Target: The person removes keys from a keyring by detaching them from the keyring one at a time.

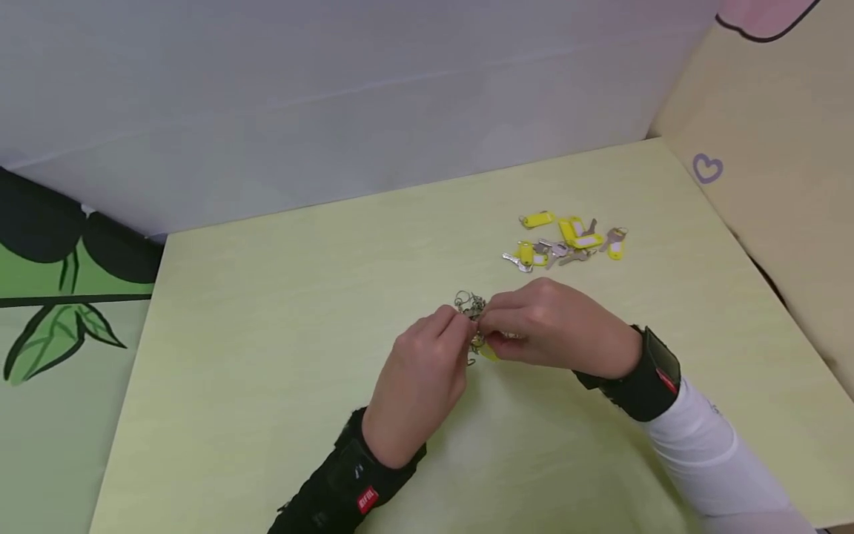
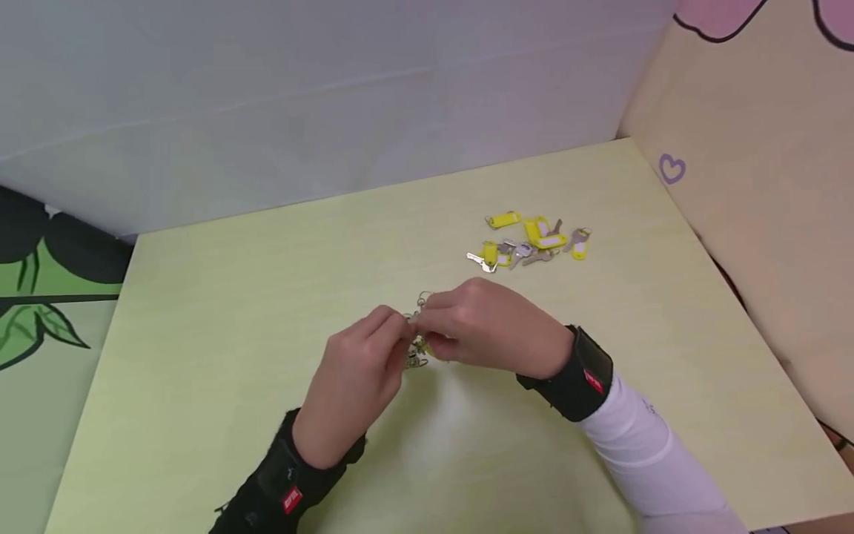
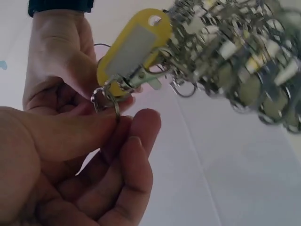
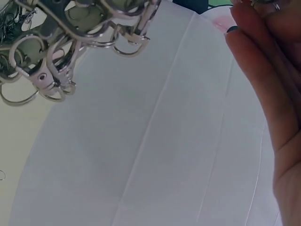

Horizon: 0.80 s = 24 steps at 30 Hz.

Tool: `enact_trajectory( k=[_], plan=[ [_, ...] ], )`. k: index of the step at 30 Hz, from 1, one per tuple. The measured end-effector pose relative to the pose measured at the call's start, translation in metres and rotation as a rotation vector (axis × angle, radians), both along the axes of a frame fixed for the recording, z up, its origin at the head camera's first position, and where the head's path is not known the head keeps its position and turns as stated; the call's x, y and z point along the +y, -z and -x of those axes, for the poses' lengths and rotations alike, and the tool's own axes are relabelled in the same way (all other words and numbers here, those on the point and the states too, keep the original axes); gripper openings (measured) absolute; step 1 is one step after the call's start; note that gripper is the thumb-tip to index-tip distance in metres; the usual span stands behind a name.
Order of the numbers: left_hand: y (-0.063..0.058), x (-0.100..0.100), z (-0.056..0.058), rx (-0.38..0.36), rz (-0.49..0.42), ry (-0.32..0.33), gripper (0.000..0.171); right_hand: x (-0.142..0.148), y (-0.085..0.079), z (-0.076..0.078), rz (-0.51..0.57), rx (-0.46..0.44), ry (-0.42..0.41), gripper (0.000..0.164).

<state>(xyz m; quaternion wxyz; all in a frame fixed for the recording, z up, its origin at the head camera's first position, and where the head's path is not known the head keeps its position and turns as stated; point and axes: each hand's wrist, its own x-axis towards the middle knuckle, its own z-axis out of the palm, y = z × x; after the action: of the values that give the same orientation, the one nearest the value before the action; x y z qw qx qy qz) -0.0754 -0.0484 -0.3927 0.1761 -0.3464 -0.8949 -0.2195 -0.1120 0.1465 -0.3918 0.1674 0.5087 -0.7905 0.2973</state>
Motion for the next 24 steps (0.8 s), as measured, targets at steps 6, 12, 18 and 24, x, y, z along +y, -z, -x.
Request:
enact_trajectory(
  k=[6,12,18,24],
  plan=[
    [-0.0012,-0.0007,0.0009,-0.052,-0.045,-0.001,0.01,-0.0002,0.0031,0.0022,0.046,-0.061,-0.013,0.025],
    [-0.0014,-0.0021,0.0019,-0.069,-0.043,-0.012,0.01,-0.002,0.0017,0.0026,0.027,-0.086,0.002,0.029],
    [-0.0021,-0.0037,0.0033,-0.104,-0.025,-0.035,0.003,-0.0038,0.005,0.0049,0.026,-0.085,0.03,0.031],
    [-0.0018,-0.0036,0.0043,-0.099,-0.027,-0.047,0.004,-0.0036,0.0077,0.0084,0.064,-0.196,0.073,0.051]
  ],
)
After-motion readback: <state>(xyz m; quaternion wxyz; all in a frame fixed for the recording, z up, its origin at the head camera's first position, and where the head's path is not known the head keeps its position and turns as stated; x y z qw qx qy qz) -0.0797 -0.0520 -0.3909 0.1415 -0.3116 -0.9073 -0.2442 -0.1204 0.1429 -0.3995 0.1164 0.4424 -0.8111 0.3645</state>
